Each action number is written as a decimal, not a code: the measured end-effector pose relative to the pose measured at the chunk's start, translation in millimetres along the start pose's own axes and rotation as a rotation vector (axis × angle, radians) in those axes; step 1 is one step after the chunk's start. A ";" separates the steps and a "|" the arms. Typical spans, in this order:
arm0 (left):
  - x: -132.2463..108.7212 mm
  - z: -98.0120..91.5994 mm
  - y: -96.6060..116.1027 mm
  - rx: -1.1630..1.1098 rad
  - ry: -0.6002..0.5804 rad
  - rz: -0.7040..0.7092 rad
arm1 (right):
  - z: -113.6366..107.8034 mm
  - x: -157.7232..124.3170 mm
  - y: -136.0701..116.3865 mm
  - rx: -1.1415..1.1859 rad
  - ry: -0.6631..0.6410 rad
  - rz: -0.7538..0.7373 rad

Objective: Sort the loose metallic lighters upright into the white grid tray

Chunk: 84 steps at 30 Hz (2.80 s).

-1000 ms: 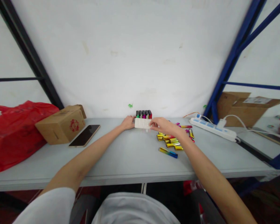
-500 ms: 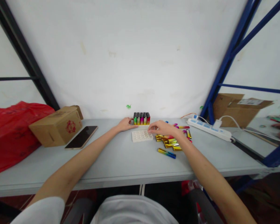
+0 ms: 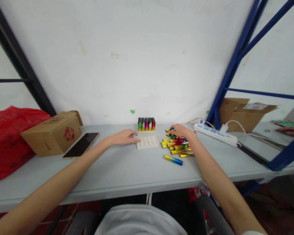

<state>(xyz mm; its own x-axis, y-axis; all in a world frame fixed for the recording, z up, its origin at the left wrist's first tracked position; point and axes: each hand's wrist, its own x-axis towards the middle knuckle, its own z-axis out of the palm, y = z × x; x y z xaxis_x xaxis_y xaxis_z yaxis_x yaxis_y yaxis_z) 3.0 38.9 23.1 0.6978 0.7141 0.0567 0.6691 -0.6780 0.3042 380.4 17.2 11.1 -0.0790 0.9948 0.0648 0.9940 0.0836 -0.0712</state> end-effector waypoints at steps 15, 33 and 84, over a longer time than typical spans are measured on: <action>-27.9 9.6 17.4 0.022 0.019 0.090 | 18.3 11.3 -27.1 0.064 0.158 0.078; -28.1 23.5 37.3 -0.007 0.065 0.165 | 10.3 -5.3 -91.5 1.296 0.170 -0.242; -21.9 25.9 23.8 -0.044 0.058 0.174 | 6.1 -32.4 -128.2 0.634 0.453 -0.337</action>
<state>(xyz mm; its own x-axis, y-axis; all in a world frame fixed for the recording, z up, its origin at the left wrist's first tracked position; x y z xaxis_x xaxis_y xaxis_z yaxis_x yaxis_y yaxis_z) 10.2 2.6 4.5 0.7852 0.5963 0.1669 0.5266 -0.7849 0.3266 255.1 -25.4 12.0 -0.1906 0.8024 0.5655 0.6816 0.5227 -0.5120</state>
